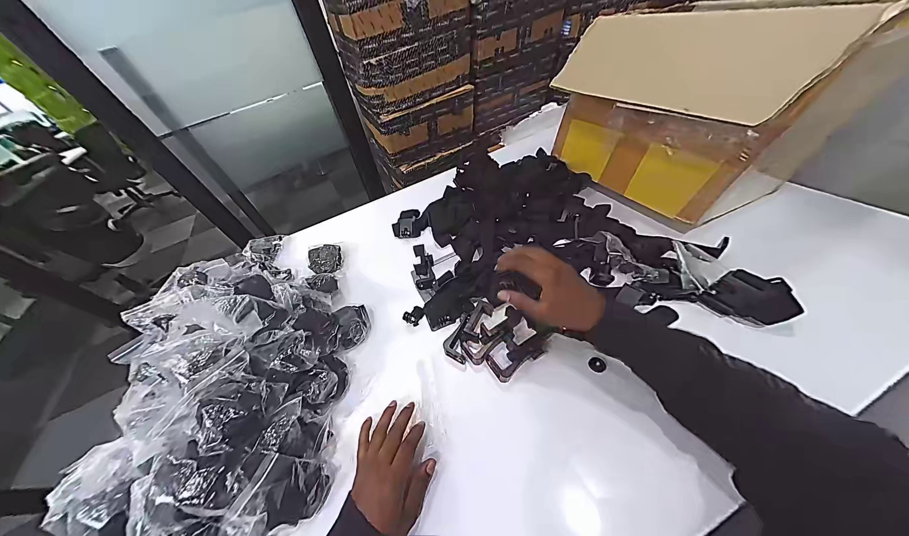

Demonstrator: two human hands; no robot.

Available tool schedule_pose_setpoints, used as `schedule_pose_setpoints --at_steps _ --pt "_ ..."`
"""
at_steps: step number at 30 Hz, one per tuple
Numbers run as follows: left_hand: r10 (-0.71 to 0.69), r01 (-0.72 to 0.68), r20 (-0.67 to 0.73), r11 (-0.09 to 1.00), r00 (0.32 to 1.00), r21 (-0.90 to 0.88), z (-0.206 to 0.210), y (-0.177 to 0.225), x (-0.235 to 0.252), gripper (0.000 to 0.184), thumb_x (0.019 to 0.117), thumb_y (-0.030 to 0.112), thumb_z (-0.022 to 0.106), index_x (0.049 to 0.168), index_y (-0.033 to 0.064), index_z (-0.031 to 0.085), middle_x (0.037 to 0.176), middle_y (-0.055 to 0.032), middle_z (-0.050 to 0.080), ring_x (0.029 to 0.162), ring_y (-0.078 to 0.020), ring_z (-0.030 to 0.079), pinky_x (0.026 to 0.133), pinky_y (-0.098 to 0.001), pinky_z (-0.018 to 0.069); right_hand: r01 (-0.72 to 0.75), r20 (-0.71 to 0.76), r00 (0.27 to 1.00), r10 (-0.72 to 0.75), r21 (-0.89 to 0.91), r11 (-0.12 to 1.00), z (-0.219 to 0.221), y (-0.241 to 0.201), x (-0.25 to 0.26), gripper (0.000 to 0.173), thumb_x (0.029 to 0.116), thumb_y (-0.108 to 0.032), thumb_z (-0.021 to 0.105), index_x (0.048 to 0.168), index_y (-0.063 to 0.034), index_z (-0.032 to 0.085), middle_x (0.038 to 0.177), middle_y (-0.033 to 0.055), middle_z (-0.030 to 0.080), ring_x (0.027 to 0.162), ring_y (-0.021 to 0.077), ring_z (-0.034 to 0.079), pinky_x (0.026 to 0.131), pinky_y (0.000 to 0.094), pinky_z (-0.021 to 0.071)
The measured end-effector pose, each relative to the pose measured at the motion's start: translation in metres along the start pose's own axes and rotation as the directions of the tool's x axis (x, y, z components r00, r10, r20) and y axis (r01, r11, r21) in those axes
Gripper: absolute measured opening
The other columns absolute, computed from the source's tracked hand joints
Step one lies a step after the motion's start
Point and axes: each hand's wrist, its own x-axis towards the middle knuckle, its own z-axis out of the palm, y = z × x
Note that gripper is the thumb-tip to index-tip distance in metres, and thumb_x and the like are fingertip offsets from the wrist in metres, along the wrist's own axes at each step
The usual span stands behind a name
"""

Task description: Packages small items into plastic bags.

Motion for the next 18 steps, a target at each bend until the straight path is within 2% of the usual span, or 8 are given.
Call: schedule_pose_setpoints --at_steps 5,8,10,13,15,16,17,18 --pt "-0.037 0.036 0.077 0.999 0.996 0.004 -0.006 0.005 0.003 0.048 0.1032 0.052 0.048 0.126 0.0163 0.071 0.145 -0.0129 0.060 0.142 -0.0354 0.048 0.114 -0.0650 0.0327 -0.145 0.015 0.988 0.152 -0.209 0.967 -0.015 0.100 0.071 0.064 0.0927 -0.061 0.060 0.136 -0.0138 0.063 0.145 0.0149 0.055 0.135 0.0374 0.051 0.101 0.0629 0.0461" --pt "-0.029 0.028 0.060 0.999 0.998 0.029 -0.004 0.005 0.002 0.046 0.1027 0.052 0.048 0.125 0.0173 0.069 0.144 -0.0141 0.060 0.143 -0.0339 0.047 0.115 -0.0622 0.0320 -0.272 0.010 0.958 0.287 -0.291 0.917 -0.007 0.155 0.120 0.072 0.0886 -0.068 0.061 0.139 -0.0155 0.061 0.152 0.0176 0.048 0.141 0.0436 0.042 0.100 0.0714 0.0412" --pt "-0.034 0.032 0.059 0.999 0.998 0.035 -0.004 0.006 0.003 0.045 0.1029 0.052 0.048 0.124 0.0173 0.068 0.143 -0.0148 0.061 0.142 -0.0340 0.047 0.115 -0.0608 0.0322 -0.377 -0.007 0.917 0.399 -0.342 0.861 0.000 0.183 0.148 0.082 0.0825 -0.076 0.061 0.144 -0.0213 0.058 0.157 0.0172 0.043 0.144 0.0470 0.037 0.098 0.0772 0.0365" --pt "-0.069 0.068 0.077 0.998 0.995 0.015 -0.007 0.008 0.007 0.045 0.1018 0.051 0.049 0.121 0.0155 0.069 0.139 -0.0169 0.063 0.139 -0.0359 0.050 0.114 -0.0598 0.0335 -0.518 -0.003 0.831 0.557 -0.370 0.771 0.014 0.212 0.184 0.106 0.0701 -0.089 0.061 0.157 -0.0324 0.041 0.166 0.0192 0.029 0.149 0.0548 0.023 0.097 0.0881 0.0250" --pt "-0.086 0.087 0.090 0.996 0.992 -0.004 -0.007 0.008 0.010 0.047 0.1011 0.050 0.050 0.121 0.0131 0.070 0.137 -0.0190 0.064 0.136 -0.0383 0.052 0.112 -0.0607 0.0354 -0.607 0.023 0.751 0.660 -0.370 0.703 0.027 0.230 0.198 0.118 0.0620 -0.094 0.063 0.162 -0.0389 0.030 0.170 0.0214 0.016 0.151 0.0578 0.014 0.098 0.0910 0.0177" --pt "-0.094 0.095 0.096 0.995 0.991 -0.014 -0.008 0.008 0.011 0.048 0.1007 0.050 0.050 0.121 0.0119 0.070 0.136 -0.0200 0.064 0.136 -0.0394 0.052 0.112 -0.0610 0.0359 -0.642 0.043 0.709 0.704 -0.373 0.669 0.034 0.239 0.200 0.122 0.0590 -0.094 0.065 0.162 -0.0400 0.029 0.170 0.0217 0.015 0.150 0.0586 0.013 0.099 0.0909 0.0151" --pt "-0.098 0.101 0.104 0.995 0.990 -0.019 -0.008 0.007 0.013 0.048 0.1005 0.050 0.051 0.121 0.0110 0.070 0.136 -0.0209 0.064 0.135 -0.0406 0.053 0.112 -0.0616 0.0364 -0.668 0.092 0.657 0.748 -0.389 0.634 0.038 0.243 0.200 0.122 0.0593 -0.093 0.067 0.162 -0.0386 0.030 0.170 0.0220 0.014 0.151 0.0585 0.011 0.101 0.0904 0.0129" --pt "-0.102 0.106 0.112 0.994 0.988 -0.023 -0.008 0.006 0.014 0.049 0.1004 0.050 0.051 0.122 0.0102 0.070 0.137 -0.0217 0.063 0.135 -0.0418 0.052 0.111 -0.0620 0.0366 -0.683 0.201 0.574 0.794 -0.418 0.599 0.031 0.238 0.200 0.118 0.0655 -0.088 0.069 0.163 -0.0356 0.028 0.170 0.0222 0.011 0.152 0.0576 0.008 0.104 0.0885 0.0124"
